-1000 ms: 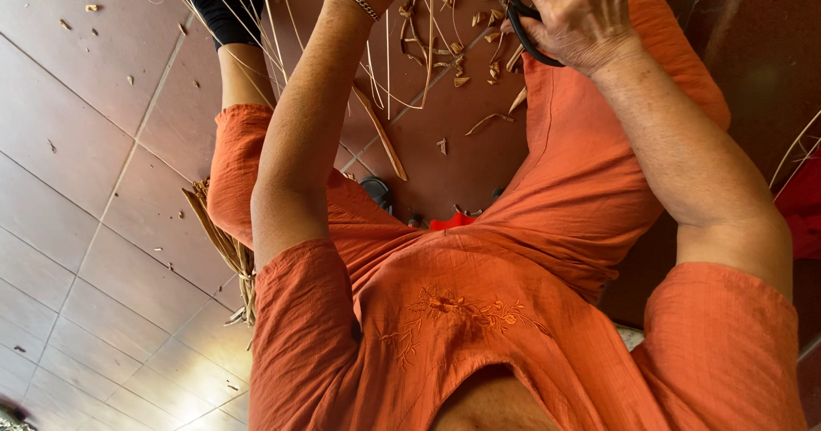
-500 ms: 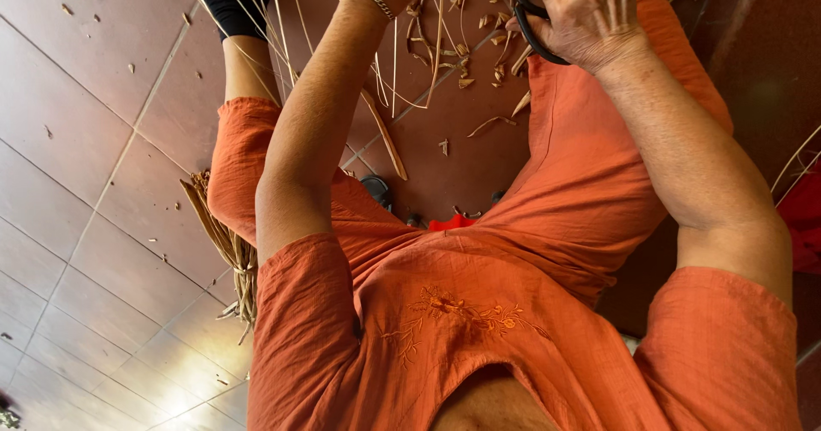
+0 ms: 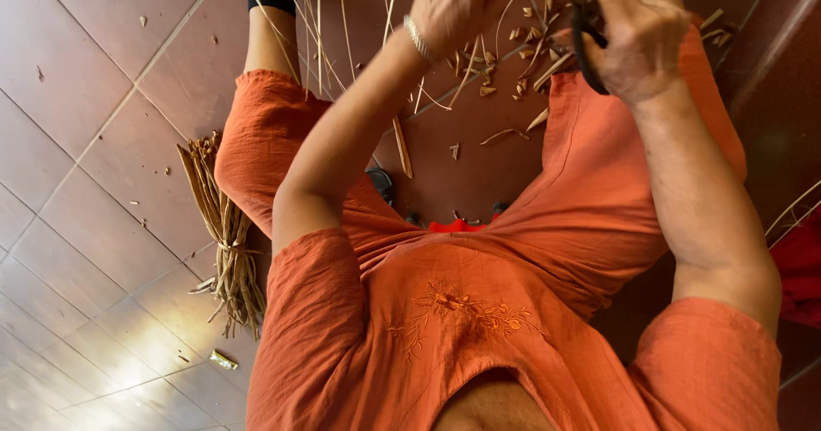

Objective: The person sits on the floor weaving dried palm/reed strands around a woven basket panel, tucking and tightening strands to build up the side of the basket, and near the end picks up scissors to trim the protruding strand ends.

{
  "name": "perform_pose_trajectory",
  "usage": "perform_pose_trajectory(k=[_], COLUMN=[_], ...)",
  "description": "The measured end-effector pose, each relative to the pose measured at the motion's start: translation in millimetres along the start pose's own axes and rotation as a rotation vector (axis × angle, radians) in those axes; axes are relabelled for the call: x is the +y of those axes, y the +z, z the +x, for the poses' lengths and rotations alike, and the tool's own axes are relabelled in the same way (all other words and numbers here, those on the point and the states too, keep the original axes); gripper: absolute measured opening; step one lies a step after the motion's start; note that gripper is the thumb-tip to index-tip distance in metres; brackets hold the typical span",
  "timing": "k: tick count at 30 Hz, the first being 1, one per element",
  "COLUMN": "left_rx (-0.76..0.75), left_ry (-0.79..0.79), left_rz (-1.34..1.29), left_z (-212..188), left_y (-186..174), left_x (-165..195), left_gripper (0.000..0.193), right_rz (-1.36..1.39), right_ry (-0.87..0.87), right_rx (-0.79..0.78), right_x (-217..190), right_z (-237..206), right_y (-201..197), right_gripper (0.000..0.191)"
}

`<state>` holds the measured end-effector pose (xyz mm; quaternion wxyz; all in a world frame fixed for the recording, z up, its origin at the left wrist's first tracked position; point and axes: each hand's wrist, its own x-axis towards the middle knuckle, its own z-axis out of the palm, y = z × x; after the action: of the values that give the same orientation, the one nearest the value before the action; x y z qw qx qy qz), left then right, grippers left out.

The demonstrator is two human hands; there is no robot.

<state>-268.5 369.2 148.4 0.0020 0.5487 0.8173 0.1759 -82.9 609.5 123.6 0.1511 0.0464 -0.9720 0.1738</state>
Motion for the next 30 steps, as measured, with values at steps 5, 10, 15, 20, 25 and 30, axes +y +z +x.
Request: perform_pose_trajectory(k=[5, 10, 15, 20, 25, 30], left_rx=[-0.823, -0.365, 0.05, 0.286, 0.214, 0.211], left_ry=[-0.117, -0.387, -0.514, -0.479, -0.787, -0.846], left_rz=[0.035, -0.456, -1.095, -0.95, -0.901, -1.228], left_z=[-73.0, -110.5, -100.6, -54.6, -34.6, -28.1], left_y=[-35.7, -50.6, 12.4, 73.1, 73.5, 76.2], left_x=[37.2, 16.5, 36.3, 64.5, 93.4, 110.4], left_gripper=[0.013, 0.009, 0.042, 0.069, 0.013, 0.014], right_rz=[0.455, 0.775, 1.144, 1.238, 1.286, 1.336], right_ry=[0.206, 0.417, 0.551, 0.633, 0.681, 0.711], right_rx=[0.084, 0.07, 0.009, 0.008, 0.047, 0.09], right_x=[-1.9, -26.7, -66.8, -82.3, -70.2, -56.1], right_z=[-6.5, -9.5, -23.4, -44.7, -64.6, -69.0], right_y=[-22.9, -45.2, -75.8, -77.8, -72.9, -66.7], right_gripper=[0.061, 0.059, 0.052, 0.054, 0.053, 0.05])
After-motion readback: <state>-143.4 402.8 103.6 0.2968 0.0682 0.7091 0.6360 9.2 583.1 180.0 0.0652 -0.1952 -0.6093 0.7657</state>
